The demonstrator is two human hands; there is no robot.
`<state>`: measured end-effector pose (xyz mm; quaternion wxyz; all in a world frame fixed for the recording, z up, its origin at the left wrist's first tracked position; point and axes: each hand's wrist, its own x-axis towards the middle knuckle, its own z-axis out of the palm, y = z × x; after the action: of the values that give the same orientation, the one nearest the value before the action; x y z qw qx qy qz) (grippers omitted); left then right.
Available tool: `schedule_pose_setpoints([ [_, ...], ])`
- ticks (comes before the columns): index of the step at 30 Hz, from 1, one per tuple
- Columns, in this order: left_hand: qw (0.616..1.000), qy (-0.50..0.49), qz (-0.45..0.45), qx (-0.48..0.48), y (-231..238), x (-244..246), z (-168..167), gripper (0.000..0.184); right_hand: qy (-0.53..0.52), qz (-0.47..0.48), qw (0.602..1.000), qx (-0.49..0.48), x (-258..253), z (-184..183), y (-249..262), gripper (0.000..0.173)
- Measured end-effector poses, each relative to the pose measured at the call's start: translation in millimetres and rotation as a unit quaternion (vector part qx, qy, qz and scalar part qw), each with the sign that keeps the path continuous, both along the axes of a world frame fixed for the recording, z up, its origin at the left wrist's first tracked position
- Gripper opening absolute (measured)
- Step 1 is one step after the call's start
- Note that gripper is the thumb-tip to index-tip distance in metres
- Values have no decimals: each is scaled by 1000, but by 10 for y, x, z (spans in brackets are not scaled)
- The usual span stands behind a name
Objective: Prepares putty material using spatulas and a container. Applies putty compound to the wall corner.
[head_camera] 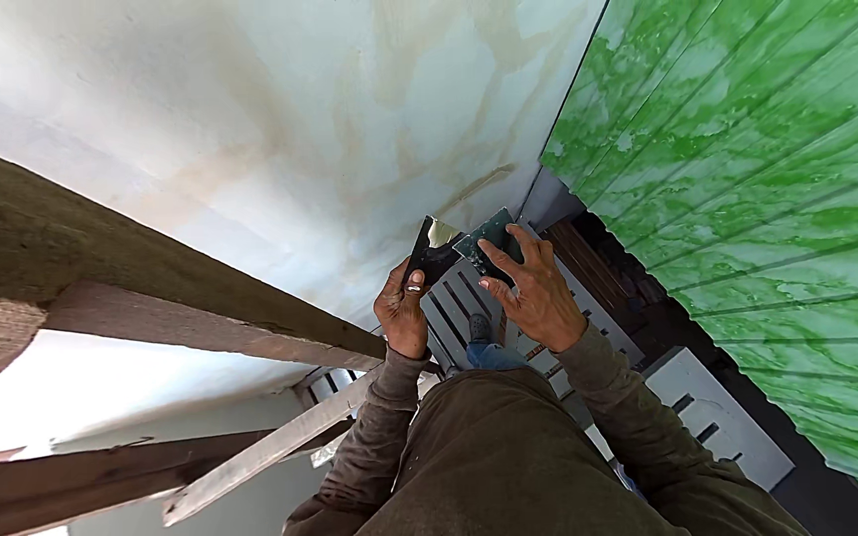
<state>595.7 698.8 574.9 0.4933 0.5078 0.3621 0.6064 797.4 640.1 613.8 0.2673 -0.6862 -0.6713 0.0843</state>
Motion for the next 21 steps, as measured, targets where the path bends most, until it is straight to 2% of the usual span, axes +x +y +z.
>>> schedule_pose_setpoints([
  [3,999,-1,-38,17,44,10,46,26,-25,23,999,3,89,73,41,54],
  [7,997,-16,-64,28,119,1,94,26,10,27,1000,13,83,65,84,54],
  [10,997,-14,-53,46,137,1,104,26,44,17,999,3,11,105,117,55],
  [15,997,4,-20,69,123,32,158,27,-16,-6,1000,-8,-119,136,168,52],
  [18,996,21,-22,80,143,20,186,28,2,-1,1000,-19,-130,153,201,54],
  [21,994,41,-17,103,188,-33,178,29,42,26,996,-80,-125,197,240,54],
])
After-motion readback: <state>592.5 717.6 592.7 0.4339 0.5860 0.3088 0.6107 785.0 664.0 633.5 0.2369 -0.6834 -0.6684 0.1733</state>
